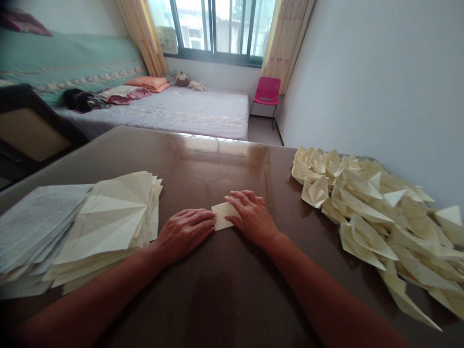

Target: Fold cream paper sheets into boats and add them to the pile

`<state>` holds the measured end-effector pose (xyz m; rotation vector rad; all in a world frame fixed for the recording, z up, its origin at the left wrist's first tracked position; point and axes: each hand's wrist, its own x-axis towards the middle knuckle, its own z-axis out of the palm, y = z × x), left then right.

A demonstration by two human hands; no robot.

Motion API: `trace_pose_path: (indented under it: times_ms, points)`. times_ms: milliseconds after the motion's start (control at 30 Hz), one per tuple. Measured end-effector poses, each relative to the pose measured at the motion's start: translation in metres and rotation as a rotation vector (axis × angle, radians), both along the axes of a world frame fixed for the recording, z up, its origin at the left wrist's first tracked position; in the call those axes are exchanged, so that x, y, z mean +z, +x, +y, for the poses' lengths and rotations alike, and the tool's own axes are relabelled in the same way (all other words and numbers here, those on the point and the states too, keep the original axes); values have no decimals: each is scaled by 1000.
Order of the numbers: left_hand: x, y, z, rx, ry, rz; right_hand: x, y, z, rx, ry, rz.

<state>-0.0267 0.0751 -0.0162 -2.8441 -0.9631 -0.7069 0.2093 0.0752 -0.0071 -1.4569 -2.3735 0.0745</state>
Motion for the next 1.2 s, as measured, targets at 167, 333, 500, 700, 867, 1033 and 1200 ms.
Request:
trace_pose_path:
  times_ms: [167,333,500,700,867,1033,1200]
  points:
    - [3,1,0,92,-55,-24,-7,17,14,-65,-150,276]
    - [5,3,-3,96,-114,10,-8,21,18,-11,-330,679]
    - [3,3,-2,115,-217,-100,-5,16,17,-108,-426,958]
    - [-2,6,1,88,-406,-353,-4,11,18,-161,-509,1143]
    - [-5,7,5,104,-460,-549,-6,11,18,-146,-477,1223]
    - [1,9,1,21,-390,-533,-6,7,17,-139,-497,1274]
    - [9,11,-3,-18,-407,-698,-4,3,16,-111,-520,1361]
